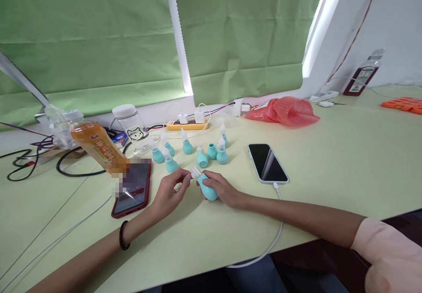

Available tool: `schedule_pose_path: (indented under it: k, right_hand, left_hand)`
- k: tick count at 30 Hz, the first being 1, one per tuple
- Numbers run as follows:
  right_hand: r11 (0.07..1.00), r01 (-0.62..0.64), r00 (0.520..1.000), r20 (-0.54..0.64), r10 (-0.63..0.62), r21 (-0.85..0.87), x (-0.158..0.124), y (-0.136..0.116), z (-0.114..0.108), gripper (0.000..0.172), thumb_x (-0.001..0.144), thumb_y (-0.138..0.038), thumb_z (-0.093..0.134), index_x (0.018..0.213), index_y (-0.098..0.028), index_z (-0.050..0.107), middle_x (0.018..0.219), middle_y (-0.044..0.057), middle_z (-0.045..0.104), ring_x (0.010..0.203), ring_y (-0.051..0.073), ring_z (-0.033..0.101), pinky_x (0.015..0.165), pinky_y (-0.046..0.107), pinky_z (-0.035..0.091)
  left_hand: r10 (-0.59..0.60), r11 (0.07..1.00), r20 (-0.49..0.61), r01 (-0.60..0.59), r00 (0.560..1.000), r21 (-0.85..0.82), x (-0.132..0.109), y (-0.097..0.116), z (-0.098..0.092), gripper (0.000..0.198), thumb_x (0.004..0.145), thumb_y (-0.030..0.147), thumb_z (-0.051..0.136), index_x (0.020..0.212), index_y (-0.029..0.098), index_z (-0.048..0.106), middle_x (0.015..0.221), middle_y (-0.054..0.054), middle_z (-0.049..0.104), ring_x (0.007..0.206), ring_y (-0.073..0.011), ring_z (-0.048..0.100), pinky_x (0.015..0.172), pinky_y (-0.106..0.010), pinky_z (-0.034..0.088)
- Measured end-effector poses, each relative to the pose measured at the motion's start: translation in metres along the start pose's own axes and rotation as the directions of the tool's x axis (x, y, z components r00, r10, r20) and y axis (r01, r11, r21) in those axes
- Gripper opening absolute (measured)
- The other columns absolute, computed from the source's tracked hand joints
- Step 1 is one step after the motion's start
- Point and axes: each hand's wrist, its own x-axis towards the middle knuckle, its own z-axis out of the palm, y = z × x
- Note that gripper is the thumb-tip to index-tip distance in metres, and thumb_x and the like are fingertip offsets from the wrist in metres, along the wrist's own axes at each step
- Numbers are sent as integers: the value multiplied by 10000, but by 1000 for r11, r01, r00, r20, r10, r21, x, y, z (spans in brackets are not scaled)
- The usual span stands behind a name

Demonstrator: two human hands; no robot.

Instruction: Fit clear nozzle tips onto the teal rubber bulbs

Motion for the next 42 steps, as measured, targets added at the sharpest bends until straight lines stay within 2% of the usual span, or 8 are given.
schedule_pose_path:
  k: [7, 12, 21, 26, 30, 34, 37, 42]
  right_hand:
    - [1000, 5, 1000, -15, -5, -8, 1, -1, 0, 183, 791, -319, 376, 729, -152, 420, 571, -9, 488, 507, 91, 417, 518, 229, 336]
    - [1000, 1, 1000, -1, -1, 11, 4, 2, -3, 206, 795, -328, 352, 770, -143, 439, 545, -3, 496, 473, 90, 414, 479, 223, 311]
    - [1000, 17, 998, -59, -16, 14, 3, -2, -2, 217, 784, -328, 381, 771, -131, 473, 520, -4, 486, 464, 87, 400, 464, 220, 302]
    - [996, 44, 965, -262, -20, 83, 9, 4, -10, 228, 789, -342, 335, 750, -145, 440, 488, -9, 477, 400, 78, 363, 382, 200, 246]
    - [1000, -18, 988, -150, 20, 16, 11, 4, -11, 205, 771, -319, 380, 748, -136, 466, 496, -7, 489, 416, 75, 383, 390, 194, 247]
    - [999, -8, 996, -94, 5, -33, 9, 1, -8, 195, 750, -308, 430, 736, -123, 489, 503, -8, 497, 446, 79, 410, 430, 200, 279]
    - [998, -13, 997, -82, 8, -60, 9, 0, -7, 225, 744, -338, 455, 738, -117, 501, 498, -10, 496, 441, 76, 408, 428, 198, 282]
    - [990, -18, 997, -72, 8, -142, 9, -1, -7, 276, 736, -385, 497, 718, -111, 524, 500, -14, 491, 434, 67, 395, 424, 194, 293]
  left_hand:
    - [-60, 991, 40, 64, 997, -113, 1, -2, -2, 207, 794, 320, 448, 761, 141, 548, 705, -28, 555, 644, -116, 493, 604, -234, 409]
    - [-45, 986, 144, 67, 989, -152, 5, -4, -8, 252, 838, 292, 354, 771, 142, 545, 676, -17, 533, 618, -99, 487, 551, -204, 393]
    - [-8, 1000, 253, 0, 967, 31, 16, 1, -25, 214, 818, 273, 357, 723, 153, 506, 597, 15, 501, 544, -86, 443, 482, -186, 339]
    - [-19, 997, 188, 4, 982, 81, 23, -7, -41, 184, 784, 228, 388, 660, 148, 496, 594, 14, 503, 548, -87, 451, 527, -195, 360]
    - [23, 928, 168, -83, 986, 363, 27, -15, -48, 186, 762, 262, 426, 670, 154, 546, 598, -8, 532, 608, -126, 478, 562, -224, 352]
    - [-153, 812, 242, -17, 958, 583, 25, -25, -43, 208, 748, 311, 433, 722, 166, 580, 585, -29, 554, 571, -157, 503, 478, -228, 297]
    - [-214, 789, 239, 23, 947, 614, 23, -31, -40, 211, 728, 321, 456, 742, 168, 601, 581, -39, 559, 532, -165, 507, 440, -222, 259]
    - [-191, 802, 185, 45, 964, 595, 22, -24, -38, 225, 757, 277, 412, 813, 161, 596, 560, -26, 544, 523, -147, 498, 453, -221, 269]
